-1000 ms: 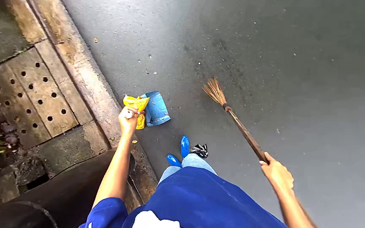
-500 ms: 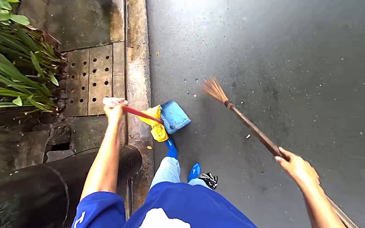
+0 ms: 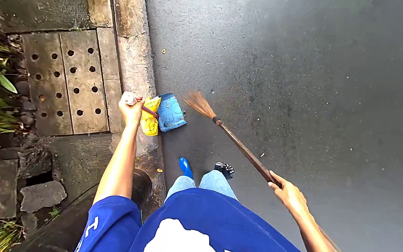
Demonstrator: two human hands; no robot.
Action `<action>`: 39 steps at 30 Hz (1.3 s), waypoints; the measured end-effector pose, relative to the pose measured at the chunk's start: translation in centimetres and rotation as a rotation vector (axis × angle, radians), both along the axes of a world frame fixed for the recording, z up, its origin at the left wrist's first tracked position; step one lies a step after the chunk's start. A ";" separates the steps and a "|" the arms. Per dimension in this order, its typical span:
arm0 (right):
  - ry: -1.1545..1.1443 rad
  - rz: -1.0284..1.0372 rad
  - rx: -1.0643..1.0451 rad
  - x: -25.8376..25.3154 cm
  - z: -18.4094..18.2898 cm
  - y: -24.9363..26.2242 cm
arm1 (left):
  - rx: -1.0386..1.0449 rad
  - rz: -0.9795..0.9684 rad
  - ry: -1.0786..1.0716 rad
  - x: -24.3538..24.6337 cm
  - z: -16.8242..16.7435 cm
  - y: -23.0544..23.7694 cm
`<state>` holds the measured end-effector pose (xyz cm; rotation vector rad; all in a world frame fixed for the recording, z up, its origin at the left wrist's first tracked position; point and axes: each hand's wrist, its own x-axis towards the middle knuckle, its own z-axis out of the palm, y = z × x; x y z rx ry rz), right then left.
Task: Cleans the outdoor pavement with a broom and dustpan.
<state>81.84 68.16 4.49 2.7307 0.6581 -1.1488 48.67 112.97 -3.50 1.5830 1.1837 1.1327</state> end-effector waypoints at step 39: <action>-0.065 0.802 -0.159 8.4 -1.7 57.3 | -0.244 0.646 -0.047 -5.5 -1.0 23.4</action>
